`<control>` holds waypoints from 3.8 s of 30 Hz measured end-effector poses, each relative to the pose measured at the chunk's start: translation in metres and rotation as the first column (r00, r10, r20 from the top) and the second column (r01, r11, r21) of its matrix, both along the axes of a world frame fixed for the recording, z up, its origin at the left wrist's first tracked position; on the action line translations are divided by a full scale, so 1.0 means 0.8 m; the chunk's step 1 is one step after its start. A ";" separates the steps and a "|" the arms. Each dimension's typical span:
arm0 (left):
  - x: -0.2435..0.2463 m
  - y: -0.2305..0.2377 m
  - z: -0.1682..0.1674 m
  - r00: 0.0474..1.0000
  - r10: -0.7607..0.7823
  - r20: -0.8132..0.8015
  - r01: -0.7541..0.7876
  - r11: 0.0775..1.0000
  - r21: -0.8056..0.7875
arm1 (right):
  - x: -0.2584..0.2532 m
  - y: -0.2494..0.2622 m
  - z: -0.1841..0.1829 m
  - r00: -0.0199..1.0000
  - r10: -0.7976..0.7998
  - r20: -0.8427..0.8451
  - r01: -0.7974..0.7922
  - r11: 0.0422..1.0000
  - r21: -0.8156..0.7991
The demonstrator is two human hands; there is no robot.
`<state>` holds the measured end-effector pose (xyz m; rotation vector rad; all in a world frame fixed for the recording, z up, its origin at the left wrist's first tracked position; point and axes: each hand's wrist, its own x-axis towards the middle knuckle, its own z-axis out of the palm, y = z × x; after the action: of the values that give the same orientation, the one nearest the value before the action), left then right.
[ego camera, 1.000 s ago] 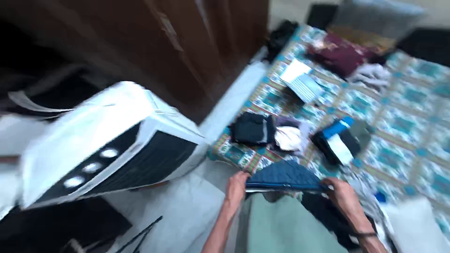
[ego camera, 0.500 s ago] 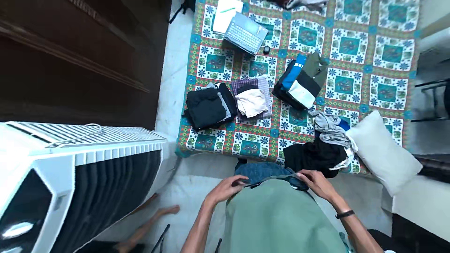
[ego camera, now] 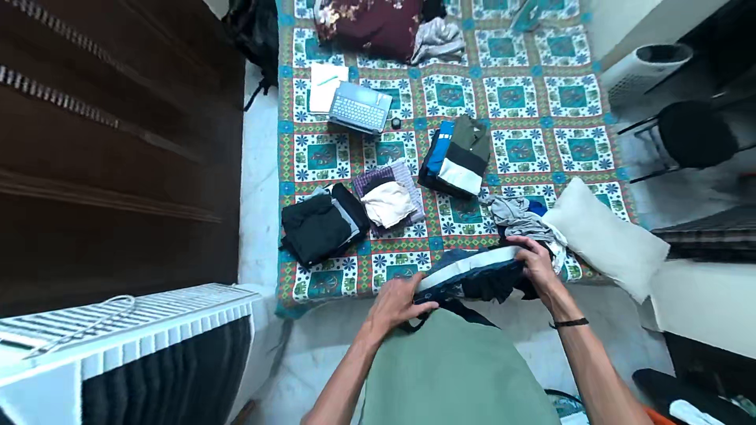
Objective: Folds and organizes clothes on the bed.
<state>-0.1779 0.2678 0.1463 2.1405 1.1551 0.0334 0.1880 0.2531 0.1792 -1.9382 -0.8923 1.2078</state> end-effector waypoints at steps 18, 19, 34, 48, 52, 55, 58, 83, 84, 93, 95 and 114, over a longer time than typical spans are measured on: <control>-0.054 -0.031 0.034 0.890 -0.426 -0.161 0.395 0.547 0.738 | 0.026 -0.048 0.026 0.621 0.408 0.669 -0.744 0.575 0.341; -0.053 -0.033 0.034 0.908 -0.387 -0.161 0.372 0.567 0.735 | 0.028 -0.050 0.026 0.574 0.439 0.691 -0.777 0.556 0.293; -0.044 -0.008 0.059 0.995 0.024 -0.092 0.033 0.819 0.573 | 0.024 0.000 0.053 0.689 0.447 0.570 -0.697 0.623 0.355; -0.065 0.007 0.087 0.967 0.220 -0.132 -0.129 0.863 0.489 | 0.002 0.006 0.053 0.340 0.527 0.778 -0.915 0.375 0.146; -0.085 0.010 0.077 0.996 0.092 0.003 -0.079 0.845 0.529 | 0.012 0.007 0.045 0.320 0.543 0.776 -0.929 0.339 0.146; -0.094 0.011 0.078 0.994 0.107 0.005 -0.093 0.837 0.540 | 0.021 0.009 0.045 0.343 0.447 0.826 -0.929 0.290 0.228; -0.103 0.014 0.077 0.994 0.106 0.010 -0.091 0.801 0.591 | 0.025 0.010 0.057 0.369 0.415 0.832 -0.920 0.290 0.264; -0.091 -0.002 0.124 0.669 0.280 0.689 -0.647 0.676 0.353 | -0.014 0.027 0.130 0.950 0.076 0.304 -0.284 0.623 0.729; -0.089 -0.007 0.124 0.664 0.296 0.687 -0.668 0.648 0.367 | -0.018 0.025 0.131 0.945 0.068 0.321 -0.292 0.621 0.727; -0.099 0.002 0.106 0.675 0.599 0.430 -0.737 0.534 0.414 | -0.042 0.038 0.098 0.916 0.071 0.395 -0.312 0.746 0.589; -0.084 0.017 0.100 0.576 0.737 0.354 -0.817 0.504 0.279 | -0.055 0.055 0.087 0.900 0.101 0.424 -0.305 0.840 0.448; 0.023 0.001 0.110 0.870 0.336 0.361 -0.410 0.900 0.149 | -0.202 0.034 0.061 0.951 0.302 0.058 -0.305 0.897 0.321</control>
<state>-0.1594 0.2685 0.2344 1.9584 1.3953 0.7016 0.0266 0.2807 0.2279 -1.5757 -1.3475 1.1366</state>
